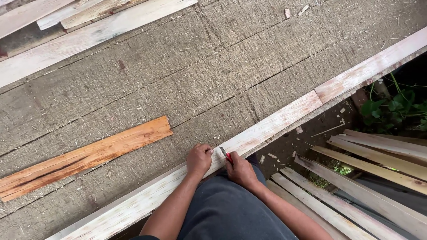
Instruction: Cutting thin wood planks to size using a utility knife in a workshop environment.
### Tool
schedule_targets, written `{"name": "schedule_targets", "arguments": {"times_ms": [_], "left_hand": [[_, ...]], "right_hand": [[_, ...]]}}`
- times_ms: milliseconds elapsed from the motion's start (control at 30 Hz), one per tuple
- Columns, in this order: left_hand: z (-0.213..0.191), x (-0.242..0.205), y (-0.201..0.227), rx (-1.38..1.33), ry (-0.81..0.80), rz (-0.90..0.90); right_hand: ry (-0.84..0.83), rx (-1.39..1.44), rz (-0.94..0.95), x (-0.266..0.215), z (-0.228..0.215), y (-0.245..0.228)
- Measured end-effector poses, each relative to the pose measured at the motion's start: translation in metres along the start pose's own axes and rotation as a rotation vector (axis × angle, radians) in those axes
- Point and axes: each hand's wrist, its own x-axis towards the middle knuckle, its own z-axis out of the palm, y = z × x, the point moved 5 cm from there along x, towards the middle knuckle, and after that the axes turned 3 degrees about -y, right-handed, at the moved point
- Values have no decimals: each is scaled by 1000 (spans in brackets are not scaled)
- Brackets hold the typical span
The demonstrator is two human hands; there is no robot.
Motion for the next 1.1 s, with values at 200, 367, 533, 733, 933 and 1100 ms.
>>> {"name": "schedule_targets", "arguments": {"times_ms": [200,367,533,733,933,1100], "left_hand": [[8,4,-9,-28,-4,18],[2,3,-6,-56,-39,25],[1,3,-6,-79,-53,13],[3,7,-9,-75,-60,9],[3,2,-2,-28,-62,-5],[7,3,-3,13,-49,9]], "right_hand": [[21,44,9,-8,-11,-11],[-2,265,104,-40,-40,-36],[-29,483,138,-48,-44,-41],[-30,466,96,-52,-46,-40],[-57,610,98,-54,-48,-40],[-77,622,95,-51,-46,-35]]}}
